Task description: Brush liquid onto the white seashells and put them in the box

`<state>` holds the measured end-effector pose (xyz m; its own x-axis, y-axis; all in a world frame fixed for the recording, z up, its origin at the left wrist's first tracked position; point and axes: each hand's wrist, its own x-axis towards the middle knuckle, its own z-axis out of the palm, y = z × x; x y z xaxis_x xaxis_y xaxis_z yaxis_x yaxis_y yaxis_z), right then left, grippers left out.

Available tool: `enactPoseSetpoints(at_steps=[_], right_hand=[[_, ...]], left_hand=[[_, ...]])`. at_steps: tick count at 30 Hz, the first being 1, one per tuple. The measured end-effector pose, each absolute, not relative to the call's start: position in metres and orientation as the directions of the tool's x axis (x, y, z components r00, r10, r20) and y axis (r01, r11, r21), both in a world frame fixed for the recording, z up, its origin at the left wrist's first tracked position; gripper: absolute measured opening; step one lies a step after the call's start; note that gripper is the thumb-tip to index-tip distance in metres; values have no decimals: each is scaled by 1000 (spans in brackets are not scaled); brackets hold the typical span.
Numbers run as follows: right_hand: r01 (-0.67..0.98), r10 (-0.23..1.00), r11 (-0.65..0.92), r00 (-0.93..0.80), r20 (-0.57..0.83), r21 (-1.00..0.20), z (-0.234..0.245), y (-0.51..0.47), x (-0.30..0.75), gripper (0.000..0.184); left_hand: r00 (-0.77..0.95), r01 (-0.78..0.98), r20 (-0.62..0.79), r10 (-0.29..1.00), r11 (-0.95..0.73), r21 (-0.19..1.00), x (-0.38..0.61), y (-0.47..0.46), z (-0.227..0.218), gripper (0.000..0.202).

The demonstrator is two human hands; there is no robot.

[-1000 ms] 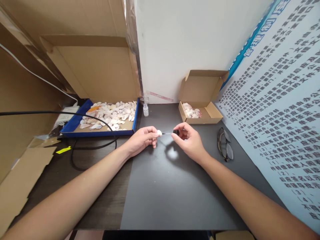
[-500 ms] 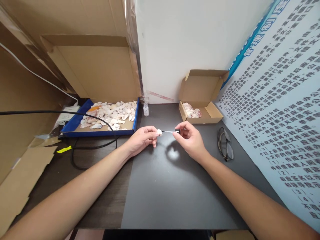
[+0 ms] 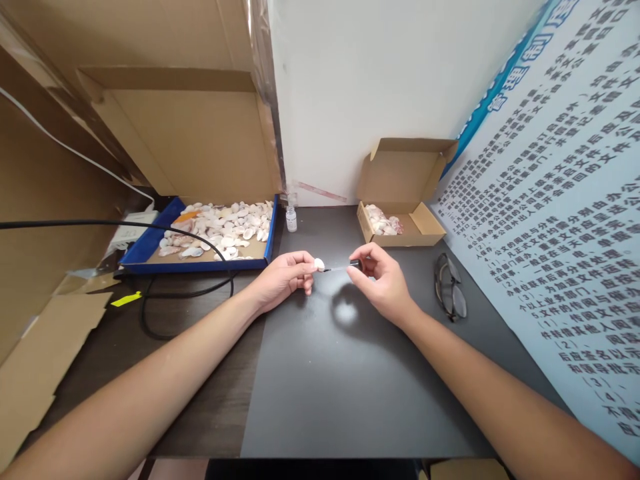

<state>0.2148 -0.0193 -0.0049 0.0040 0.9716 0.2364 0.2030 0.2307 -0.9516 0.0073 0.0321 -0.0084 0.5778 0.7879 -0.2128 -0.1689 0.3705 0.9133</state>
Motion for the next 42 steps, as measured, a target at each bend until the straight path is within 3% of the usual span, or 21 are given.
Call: enactPoseSetpoints(at_steps=[6, 9, 13, 17, 24, 27, 32, 42], right_hand=[[227, 974, 207, 48, 223, -952, -5, -17, 215, 21], [133, 978, 197, 39, 204, -971, -4, -16, 216, 23], [188, 975, 214, 11, 220, -959, -5, -15, 217, 23], [125, 980, 193, 15, 196, -973, -6, -15, 218, 24], [286, 933, 338, 21, 359, -896, -3, -22, 216, 15], [339, 943, 313, 0, 333, -887, -4, -21, 215, 15], [203, 961, 259, 39, 273, -944, -3, -19, 214, 18], [189, 975, 208, 41, 219, -960, -4, -20, 211, 24]], left_hand=[[582, -167, -208, 786, 366, 916, 7, 32, -9, 24], [588, -157, -207, 782, 361, 919, 7, 33, -9, 23], [587, -149, -210, 782, 359, 921, 7, 32, -9, 24], [585, -151, -212, 783, 363, 920, 8, 31, -8, 25], [598, -138, -210, 773, 358, 923, 8, 32, -8, 25], [589, -132, -219, 778, 360, 924, 8, 31, -7, 26], [590, -109, -223, 776, 350, 930, 9, 30, -6, 28], [595, -102, -219, 774, 343, 934, 9, 30, -7, 30]])
